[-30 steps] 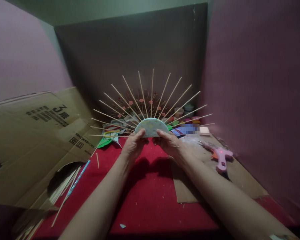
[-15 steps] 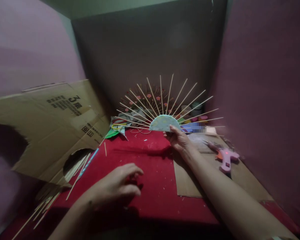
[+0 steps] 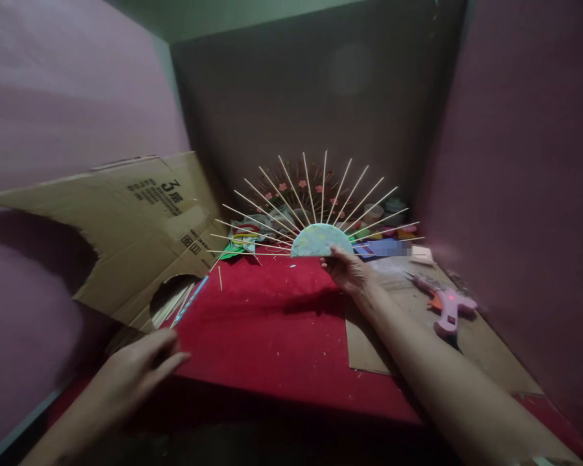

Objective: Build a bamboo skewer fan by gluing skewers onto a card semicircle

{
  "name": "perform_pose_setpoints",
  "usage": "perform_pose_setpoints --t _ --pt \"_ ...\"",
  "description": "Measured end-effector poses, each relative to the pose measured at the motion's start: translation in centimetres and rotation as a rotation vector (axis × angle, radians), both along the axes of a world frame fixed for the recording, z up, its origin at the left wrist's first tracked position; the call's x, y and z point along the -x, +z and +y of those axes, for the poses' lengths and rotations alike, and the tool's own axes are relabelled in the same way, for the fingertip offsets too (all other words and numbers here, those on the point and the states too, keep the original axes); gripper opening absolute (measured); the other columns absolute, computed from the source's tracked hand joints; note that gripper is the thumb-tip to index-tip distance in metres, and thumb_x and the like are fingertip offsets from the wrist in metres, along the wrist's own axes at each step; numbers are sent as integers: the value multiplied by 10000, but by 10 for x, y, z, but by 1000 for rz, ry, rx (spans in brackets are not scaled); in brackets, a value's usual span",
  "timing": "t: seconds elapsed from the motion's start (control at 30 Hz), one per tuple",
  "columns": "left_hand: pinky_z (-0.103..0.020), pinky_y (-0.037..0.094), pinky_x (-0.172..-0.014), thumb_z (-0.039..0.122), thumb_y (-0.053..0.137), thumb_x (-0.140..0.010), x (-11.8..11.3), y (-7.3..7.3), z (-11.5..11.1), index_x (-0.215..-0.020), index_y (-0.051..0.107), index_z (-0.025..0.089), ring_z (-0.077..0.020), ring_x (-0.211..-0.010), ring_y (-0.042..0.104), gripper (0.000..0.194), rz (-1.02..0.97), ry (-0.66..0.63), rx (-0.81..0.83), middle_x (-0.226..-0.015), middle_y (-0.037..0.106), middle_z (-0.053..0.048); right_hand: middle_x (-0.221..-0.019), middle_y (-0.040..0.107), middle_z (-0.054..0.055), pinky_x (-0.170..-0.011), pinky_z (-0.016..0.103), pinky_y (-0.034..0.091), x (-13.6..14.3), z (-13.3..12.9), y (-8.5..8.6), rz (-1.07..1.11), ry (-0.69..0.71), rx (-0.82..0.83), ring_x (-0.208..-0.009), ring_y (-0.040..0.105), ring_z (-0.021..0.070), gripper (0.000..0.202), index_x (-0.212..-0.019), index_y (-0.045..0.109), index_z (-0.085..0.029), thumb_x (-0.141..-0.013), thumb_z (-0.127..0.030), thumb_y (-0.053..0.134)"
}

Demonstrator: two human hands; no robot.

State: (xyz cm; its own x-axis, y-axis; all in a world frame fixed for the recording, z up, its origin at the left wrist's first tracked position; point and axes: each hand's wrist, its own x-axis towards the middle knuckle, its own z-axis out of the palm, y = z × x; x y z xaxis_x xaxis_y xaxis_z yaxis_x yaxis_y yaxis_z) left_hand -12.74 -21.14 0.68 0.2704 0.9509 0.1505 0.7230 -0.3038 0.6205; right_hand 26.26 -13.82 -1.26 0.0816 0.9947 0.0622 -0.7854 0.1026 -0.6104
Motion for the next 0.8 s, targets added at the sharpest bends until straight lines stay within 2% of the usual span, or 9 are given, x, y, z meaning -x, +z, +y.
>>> perform_pose_setpoints --t 0.1,0.2,0.27,0.37,0.43,0.53,0.6,0.7,0.8 --pt "-229 397 -568 429 660 -729 -54 11 20 -688 587 202 -137 -590 499 242 -33 -151 87 -633 576 21 -612 690 -6 -477 209 541 4 -3 2 4 41 -25 -510 643 128 170 -754 645 -159 -641 -125 768" --pt "-213 359 -501 387 665 -713 -115 8 41 -649 604 166 -106 -518 463 238 -135 -193 201 -553 543 25 -612 695 -7 -480 204 543 5 -5 3 2 68 -50 -506 647 126 158 -758 644 -159 -655 -130 760" --pt "-203 329 -451 378 672 -702 -145 4 52 -668 609 146 -84 -456 439 242 -287 -193 276 -519 526 32 -621 701 -5 -477 201 542 4 -6 2 -2 81 -66 -508 648 125 145 -770 646 -160 -671 -134 749" --pt "-188 314 -393 401 739 -646 -174 2 63 -912 604 146 -72 -435 470 392 -652 -193 381 -639 588 27 -622 704 -1 -473 198 537 2 -6 1 -9 96 -79 -512 648 125 135 -780 652 -156 -680 -140 742" --pt "-187 323 -365 468 763 -609 -186 3 66 -953 586 142 -72 -427 481 505 -843 -192 424 -685 608 11 -618 702 -3 -473 194 536 2 -6 0 -10 101 -81 -515 648 123 143 -776 654 -154 -670 -138 749" --pt "-190 333 -348 575 717 -626 -196 1 69 -752 579 127 -59 -396 456 486 -955 -150 383 -625 585 6 -629 702 -8 -471 195 535 3 -5 -2 -10 108 -80 -519 647 121 176 -782 658 -152 -643 -136 764" --pt "-177 317 -344 553 704 -660 -198 -3 71 -666 575 121 -45 -371 425 450 -946 -115 330 -553 553 19 -640 701 -8 -462 198 533 3 -4 -5 -9 111 -75 -511 643 122 204 -798 660 -150 -629 -136 772" --pt "-158 267 -338 444 734 -677 -193 -10 69 -677 631 101 -35 -346 401 358 -900 -89 304 -489 545 21 -640 696 -11 -463 196 536 3 -3 -7 -4 103 -63 -509 644 122 205 -788 653 -152 -624 -129 773" --pt "-158 271 -364 406 712 -719 -180 -7 56 -703 674 116 -41 -370 420 293 -858 -184 339 -501 559 11 -621 689 -16 -447 188 526 1 -2 -8 6 84 -47 -495 635 116 174 -766 646 -158 -637 -125 758"
